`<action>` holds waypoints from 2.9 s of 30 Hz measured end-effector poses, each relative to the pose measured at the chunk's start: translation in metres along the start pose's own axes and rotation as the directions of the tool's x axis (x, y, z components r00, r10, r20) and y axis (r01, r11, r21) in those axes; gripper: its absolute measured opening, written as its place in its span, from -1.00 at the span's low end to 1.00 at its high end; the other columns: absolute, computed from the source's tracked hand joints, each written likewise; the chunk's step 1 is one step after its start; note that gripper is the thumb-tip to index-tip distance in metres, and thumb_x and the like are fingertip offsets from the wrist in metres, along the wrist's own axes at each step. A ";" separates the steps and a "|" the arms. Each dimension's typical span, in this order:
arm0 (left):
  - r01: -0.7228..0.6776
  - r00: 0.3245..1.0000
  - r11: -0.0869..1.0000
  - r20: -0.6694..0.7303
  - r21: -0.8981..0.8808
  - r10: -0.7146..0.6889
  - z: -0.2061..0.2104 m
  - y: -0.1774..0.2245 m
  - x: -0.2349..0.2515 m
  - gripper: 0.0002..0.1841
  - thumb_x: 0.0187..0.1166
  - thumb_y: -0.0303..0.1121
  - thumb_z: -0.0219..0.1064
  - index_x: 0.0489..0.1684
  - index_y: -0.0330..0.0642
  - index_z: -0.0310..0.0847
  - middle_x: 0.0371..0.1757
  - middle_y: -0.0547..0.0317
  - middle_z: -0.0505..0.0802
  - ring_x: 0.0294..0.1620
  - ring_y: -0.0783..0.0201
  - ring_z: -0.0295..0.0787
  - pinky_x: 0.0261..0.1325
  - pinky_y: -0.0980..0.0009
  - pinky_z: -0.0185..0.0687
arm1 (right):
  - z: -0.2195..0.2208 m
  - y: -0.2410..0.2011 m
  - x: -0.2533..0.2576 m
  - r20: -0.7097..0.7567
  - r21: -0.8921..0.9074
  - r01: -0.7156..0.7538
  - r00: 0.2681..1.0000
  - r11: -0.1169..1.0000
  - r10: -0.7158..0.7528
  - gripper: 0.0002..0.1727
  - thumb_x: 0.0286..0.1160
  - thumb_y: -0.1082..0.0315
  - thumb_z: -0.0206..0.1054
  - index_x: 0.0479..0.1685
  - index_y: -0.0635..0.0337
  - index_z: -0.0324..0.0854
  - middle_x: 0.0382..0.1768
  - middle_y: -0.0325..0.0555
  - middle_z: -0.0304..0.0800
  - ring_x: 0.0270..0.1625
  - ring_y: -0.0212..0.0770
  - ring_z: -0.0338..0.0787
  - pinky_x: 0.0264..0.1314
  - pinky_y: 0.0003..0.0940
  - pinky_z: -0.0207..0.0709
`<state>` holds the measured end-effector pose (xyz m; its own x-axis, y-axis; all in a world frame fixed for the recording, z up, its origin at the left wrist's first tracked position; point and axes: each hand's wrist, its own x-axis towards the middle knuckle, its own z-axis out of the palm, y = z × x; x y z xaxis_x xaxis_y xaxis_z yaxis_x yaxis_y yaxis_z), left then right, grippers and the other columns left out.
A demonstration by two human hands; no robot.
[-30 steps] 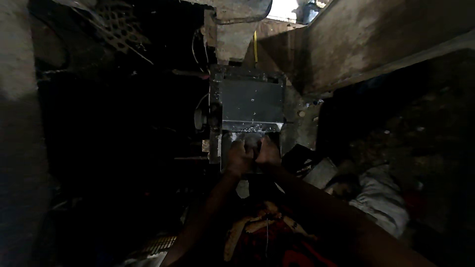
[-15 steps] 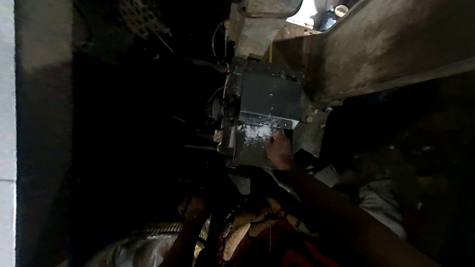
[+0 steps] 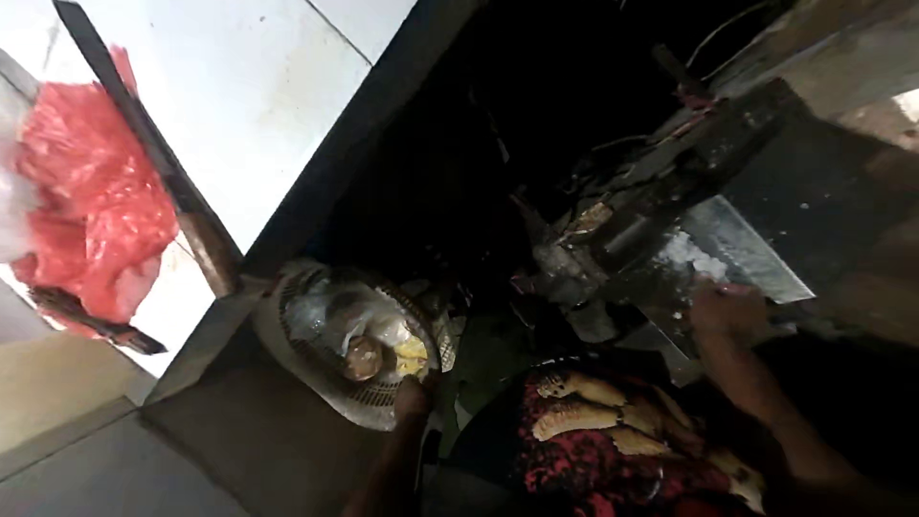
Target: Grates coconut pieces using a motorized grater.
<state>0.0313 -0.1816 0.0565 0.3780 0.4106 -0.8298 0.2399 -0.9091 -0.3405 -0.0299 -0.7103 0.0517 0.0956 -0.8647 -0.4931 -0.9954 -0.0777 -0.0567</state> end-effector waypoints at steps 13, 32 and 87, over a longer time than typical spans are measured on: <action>-0.153 0.946 0.988 -0.293 -0.035 0.137 -0.035 -0.027 0.125 -0.29 0.66 0.14 0.23 0.63 -0.24 0.45 0.59 -0.39 0.55 0.65 -0.35 0.41 0.63 -0.35 0.25 | 0.015 -0.018 -0.022 -0.127 -0.004 -0.141 0.982 0.990 0.139 -0.27 0.59 -0.25 0.30 0.29 0.32 0.69 0.35 0.39 0.69 0.48 0.31 0.64 0.56 0.28 0.43; -0.302 0.938 0.944 -0.135 0.133 0.319 -0.022 0.029 0.176 -0.26 0.59 -0.18 0.42 0.64 -0.52 0.29 0.56 -0.55 0.51 0.62 -0.40 0.43 0.63 -0.24 0.31 | 0.019 -0.016 -0.004 -0.127 -0.028 -0.173 0.977 0.985 0.168 -0.53 0.73 0.01 0.23 0.18 0.27 0.73 0.16 0.26 0.80 0.30 0.22 0.75 0.40 0.25 0.53; -0.690 0.709 0.693 -0.005 -0.209 0.705 0.032 0.436 -0.222 -0.48 0.85 -0.07 -0.01 0.49 -0.38 0.34 0.07 -0.31 0.76 -0.09 -0.13 0.82 -0.05 -0.08 0.78 | -0.052 0.100 0.019 0.135 0.129 0.714 0.675 0.688 -0.725 -0.65 0.61 0.37 0.35 0.33 0.12 0.73 0.42 0.00 0.72 0.47 0.01 0.71 0.56 -0.01 0.55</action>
<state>0.0233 -0.6718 0.0784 0.4419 -0.3492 -0.8263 0.0926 -0.8984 0.4293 -0.1284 -0.7604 0.0817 0.7881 -0.4604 -0.4086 -0.6154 -0.6069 -0.5030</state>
